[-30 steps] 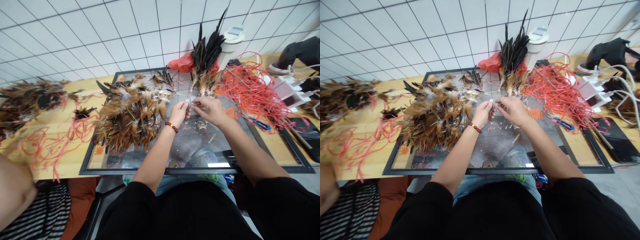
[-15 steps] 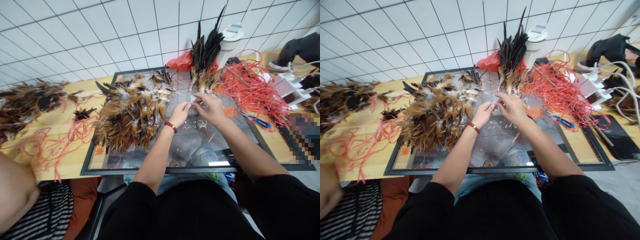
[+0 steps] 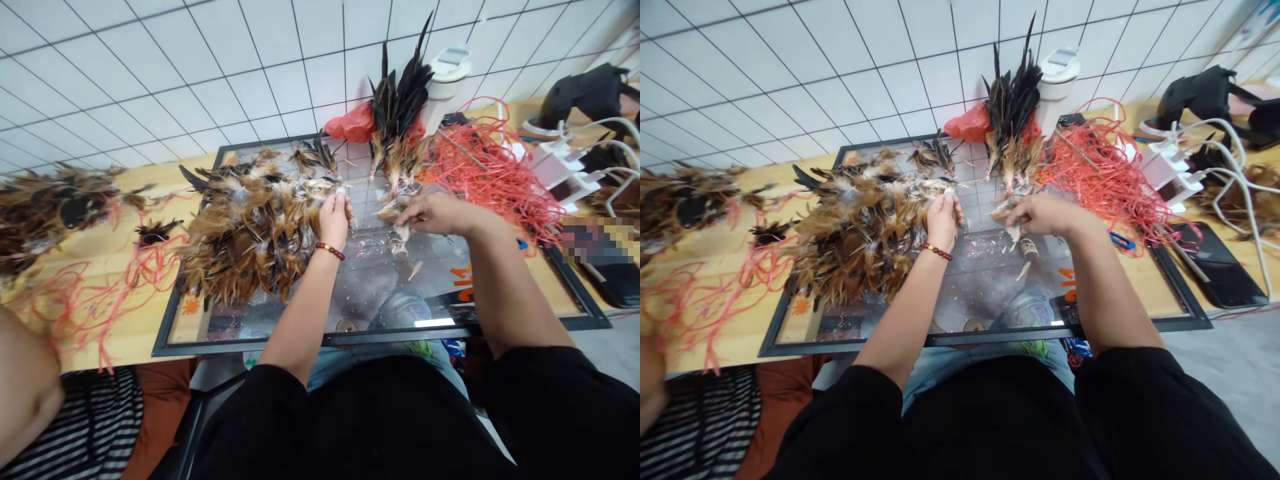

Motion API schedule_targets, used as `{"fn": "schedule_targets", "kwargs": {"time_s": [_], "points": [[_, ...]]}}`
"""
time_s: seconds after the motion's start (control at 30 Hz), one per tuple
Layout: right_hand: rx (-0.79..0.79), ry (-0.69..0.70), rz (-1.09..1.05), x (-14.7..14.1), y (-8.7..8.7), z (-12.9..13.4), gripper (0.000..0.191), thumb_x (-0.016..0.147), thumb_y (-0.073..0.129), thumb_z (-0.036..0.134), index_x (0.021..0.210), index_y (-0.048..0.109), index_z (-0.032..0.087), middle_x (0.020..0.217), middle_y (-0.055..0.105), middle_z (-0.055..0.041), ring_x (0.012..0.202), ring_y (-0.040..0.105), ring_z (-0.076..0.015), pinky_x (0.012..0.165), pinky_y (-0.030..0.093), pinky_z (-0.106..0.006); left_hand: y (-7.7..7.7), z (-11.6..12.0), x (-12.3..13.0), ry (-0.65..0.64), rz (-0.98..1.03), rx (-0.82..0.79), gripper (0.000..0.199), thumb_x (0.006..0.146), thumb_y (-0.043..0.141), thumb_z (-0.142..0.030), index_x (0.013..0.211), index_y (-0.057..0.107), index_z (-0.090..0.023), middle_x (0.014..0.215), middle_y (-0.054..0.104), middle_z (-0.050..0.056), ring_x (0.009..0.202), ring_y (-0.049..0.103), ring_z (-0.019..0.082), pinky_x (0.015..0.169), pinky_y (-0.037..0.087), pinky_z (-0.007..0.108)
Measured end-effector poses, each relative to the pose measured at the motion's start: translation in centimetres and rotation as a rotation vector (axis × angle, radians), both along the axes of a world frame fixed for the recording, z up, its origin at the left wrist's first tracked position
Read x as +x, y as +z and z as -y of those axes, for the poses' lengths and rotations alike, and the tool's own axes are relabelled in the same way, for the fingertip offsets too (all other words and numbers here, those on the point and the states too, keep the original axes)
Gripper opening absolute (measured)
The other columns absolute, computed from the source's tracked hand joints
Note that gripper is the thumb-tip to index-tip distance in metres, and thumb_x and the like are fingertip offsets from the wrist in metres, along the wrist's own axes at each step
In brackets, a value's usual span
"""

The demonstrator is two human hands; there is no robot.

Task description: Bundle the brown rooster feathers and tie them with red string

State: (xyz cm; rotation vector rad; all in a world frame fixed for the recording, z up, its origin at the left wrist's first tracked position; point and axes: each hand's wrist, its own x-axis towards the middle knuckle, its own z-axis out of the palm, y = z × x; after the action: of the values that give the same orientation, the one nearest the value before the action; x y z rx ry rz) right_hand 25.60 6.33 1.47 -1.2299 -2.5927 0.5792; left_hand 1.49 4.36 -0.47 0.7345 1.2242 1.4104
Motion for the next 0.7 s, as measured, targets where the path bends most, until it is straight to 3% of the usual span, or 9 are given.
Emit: {"fn": "schedule_targets", "kwargs": {"time_s": [0.1,0.2,0.27,0.33,0.43,0.53,0.7], "points": [[0.106,-0.026,0.094,-2.0,-0.8,0.0,0.025,0.084,0.062,0.018,0.089,0.084,0.026,0.090,0.078,-0.0036,0.083,0.069,-0.0199,0.078,0.050,-0.032,0.2,0.0,-0.1,0.043,0.043,-0.018,0.031,0.098,0.063,-0.036,0.074,0.053,-0.019,0.057,0.048,-0.008,0.044,0.044,0.003,0.044,0.034,0.015],[0.325,-0.186,0.042,-3.4,-1.1,0.3,0.035,0.092,0.050,0.019,0.106,0.082,0.020,0.109,0.077,-0.0125,0.099,0.069,-0.0258,0.086,0.050,-0.037,0.4,0.0,-0.2,0.070,0.077,-0.020,0.030,0.098,0.061,-0.033,0.073,0.052,-0.019,0.056,0.048,-0.008,0.044,0.044,0.004,0.043,0.034,0.016],[0.351,-0.169,-0.010,-4.1,-1.0,0.6,0.036,0.093,0.051,0.020,0.114,0.080,0.018,0.112,0.076,-0.0143,0.102,0.068,-0.0268,0.087,0.050,-0.038,0.5,0.0,-0.2,0.087,0.097,-0.017,0.030,0.099,0.060,-0.032,0.074,0.052,-0.019,0.056,0.048,-0.008,0.044,0.043,0.004,0.044,0.035,0.016],[0.263,-0.040,-0.057,-4.5,-0.6,1.0,0.032,0.091,0.056,0.022,0.112,0.080,0.018,0.108,0.077,-0.0121,0.098,0.069,-0.0247,0.085,0.050,-0.036,0.6,0.0,-0.3,0.106,0.105,-0.019,0.029,0.101,0.057,-0.031,0.074,0.051,-0.019,0.056,0.047,-0.008,0.044,0.043,0.004,0.044,0.034,0.016],[0.005,0.150,-0.018,-4.4,0.2,1.3,0.023,0.084,0.066,0.021,0.100,0.082,0.022,0.092,0.078,-0.0043,0.080,0.069,-0.0180,0.076,0.049,-0.030,0.6,-0.1,-0.5,0.111,0.089,-0.028,0.029,0.103,0.053,-0.030,0.075,0.050,-0.020,0.057,0.046,-0.008,0.044,0.042,0.004,0.045,0.034,0.017],[-0.152,0.142,0.045,-3.1,0.8,1.9,0.019,0.080,0.070,0.021,0.094,0.082,0.024,0.079,0.076,0.0014,0.067,0.065,-0.0137,0.068,0.046,-0.027,0.5,-0.2,-0.6,0.087,0.038,-0.032,0.030,0.102,0.054,-0.035,0.076,0.051,-0.020,0.059,0.048,-0.007,0.046,0.044,0.005,0.046,0.036,0.018],[-0.311,0.153,0.012,0.2,0.9,5.2,0.019,0.083,0.073,0.031,0.099,0.080,0.025,0.083,0.076,0.0011,0.072,0.067,-0.0150,0.068,0.051,-0.029,0.1,-0.5,-0.7,0.103,-0.026,-0.034,0.034,0.103,0.051,-0.046,0.080,0.055,-0.021,0.061,0.049,-0.006,0.048,0.045,0.005,0.047,0.038,0.017]]}}
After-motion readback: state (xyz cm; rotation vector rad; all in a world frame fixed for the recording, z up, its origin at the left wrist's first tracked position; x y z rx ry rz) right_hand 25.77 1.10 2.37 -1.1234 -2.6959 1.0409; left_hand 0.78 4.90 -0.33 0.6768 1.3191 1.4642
